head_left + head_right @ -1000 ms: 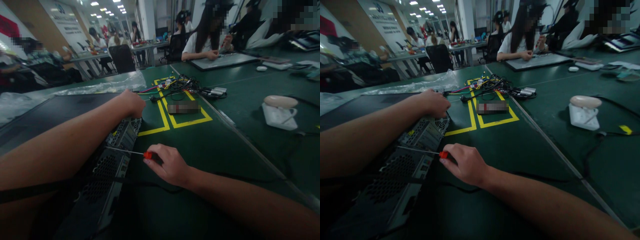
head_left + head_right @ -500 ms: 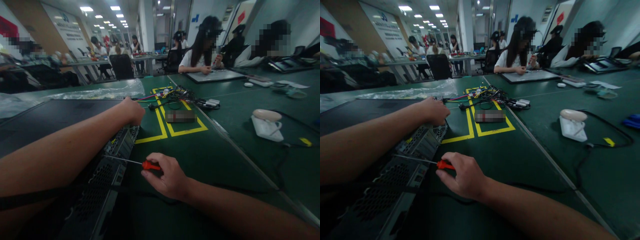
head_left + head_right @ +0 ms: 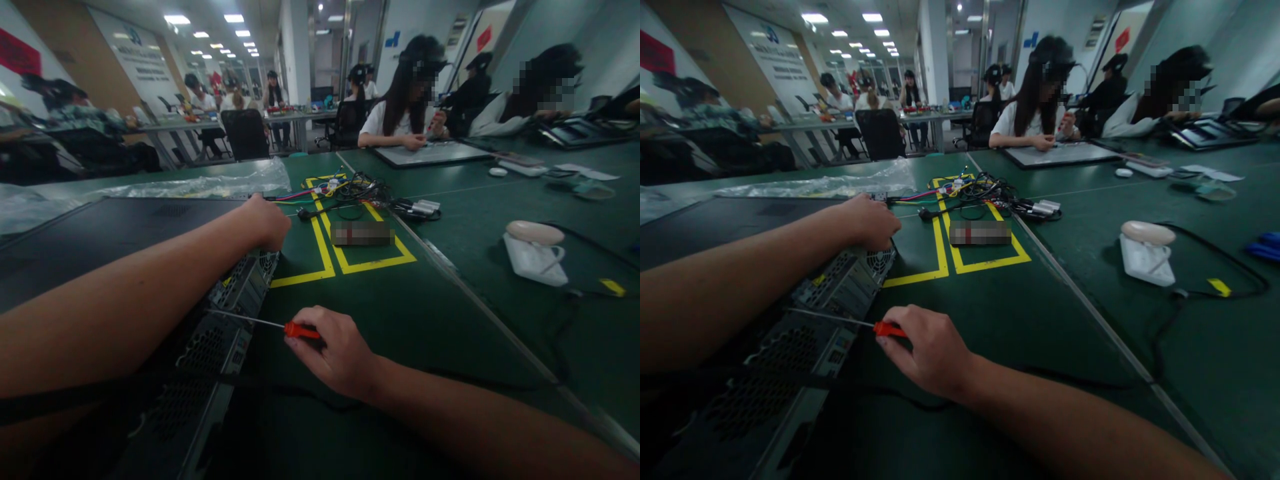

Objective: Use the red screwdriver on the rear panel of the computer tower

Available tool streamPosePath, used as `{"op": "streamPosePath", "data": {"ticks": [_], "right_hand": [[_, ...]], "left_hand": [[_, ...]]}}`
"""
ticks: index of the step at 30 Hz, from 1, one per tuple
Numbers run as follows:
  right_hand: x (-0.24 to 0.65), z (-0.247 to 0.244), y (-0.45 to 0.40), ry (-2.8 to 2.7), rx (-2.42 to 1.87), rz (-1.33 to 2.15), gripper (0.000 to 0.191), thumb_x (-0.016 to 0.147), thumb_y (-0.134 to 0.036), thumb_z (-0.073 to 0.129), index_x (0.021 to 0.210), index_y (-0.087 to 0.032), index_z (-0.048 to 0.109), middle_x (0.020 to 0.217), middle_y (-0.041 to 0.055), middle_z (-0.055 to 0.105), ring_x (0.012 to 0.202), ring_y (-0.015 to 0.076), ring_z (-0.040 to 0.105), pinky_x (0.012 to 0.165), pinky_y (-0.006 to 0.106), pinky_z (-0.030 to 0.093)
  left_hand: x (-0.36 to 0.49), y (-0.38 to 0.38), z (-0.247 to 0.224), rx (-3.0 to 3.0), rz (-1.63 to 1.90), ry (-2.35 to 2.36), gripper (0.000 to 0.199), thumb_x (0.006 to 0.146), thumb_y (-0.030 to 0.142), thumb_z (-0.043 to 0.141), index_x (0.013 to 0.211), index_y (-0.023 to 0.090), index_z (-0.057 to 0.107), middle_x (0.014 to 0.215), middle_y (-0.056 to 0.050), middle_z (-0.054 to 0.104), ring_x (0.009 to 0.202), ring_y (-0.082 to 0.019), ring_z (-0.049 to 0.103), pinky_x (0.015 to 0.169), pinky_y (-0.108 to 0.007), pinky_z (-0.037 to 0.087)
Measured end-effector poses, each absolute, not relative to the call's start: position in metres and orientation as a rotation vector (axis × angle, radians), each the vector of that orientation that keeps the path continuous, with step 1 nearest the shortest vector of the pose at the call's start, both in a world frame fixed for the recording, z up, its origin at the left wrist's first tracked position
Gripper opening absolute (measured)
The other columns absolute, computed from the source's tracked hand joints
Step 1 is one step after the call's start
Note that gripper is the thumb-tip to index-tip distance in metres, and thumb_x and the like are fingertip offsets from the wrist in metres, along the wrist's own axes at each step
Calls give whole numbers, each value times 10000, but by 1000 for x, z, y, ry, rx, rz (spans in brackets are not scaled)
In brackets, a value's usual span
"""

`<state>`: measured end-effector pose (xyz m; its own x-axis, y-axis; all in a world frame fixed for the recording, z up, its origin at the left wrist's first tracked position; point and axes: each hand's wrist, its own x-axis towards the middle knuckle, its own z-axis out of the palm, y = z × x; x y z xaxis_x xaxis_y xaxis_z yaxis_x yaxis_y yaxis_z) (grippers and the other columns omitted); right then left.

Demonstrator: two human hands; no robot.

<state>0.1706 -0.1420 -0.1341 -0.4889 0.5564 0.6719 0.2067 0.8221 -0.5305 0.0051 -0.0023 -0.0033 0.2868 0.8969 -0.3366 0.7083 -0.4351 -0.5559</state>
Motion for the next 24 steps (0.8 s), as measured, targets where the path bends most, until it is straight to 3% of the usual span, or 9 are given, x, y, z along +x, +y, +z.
{"op": "streamPosePath", "data": {"ticks": [21, 24], "right_hand": [[171, -134, -143, -2078, -553, 492, 178, 999, -311, 584, 1100, -164, 579, 947, 66, 716, 779, 160, 676, 724, 278, 557], [171, -135, -144, -2104, -566, 491, 199, 1010, -329, 567, 1126, -167, 574, 977, 67, 720, 821, 160, 692, 758, 276, 566]], "left_hand": [[7, -3, -3, -2224, 940, -1504, 361, 833, 320, 527, 1118, 264, 740, 1243, -119, 731, 1144, -346, 631, 930, -510, 466], [4, -1, -7, -2263, 874, -1493, 338, 844, 294, 537, 1085, 183, 747, 1202, -172, 737, 1109, -368, 641, 918, -550, 473]]}}
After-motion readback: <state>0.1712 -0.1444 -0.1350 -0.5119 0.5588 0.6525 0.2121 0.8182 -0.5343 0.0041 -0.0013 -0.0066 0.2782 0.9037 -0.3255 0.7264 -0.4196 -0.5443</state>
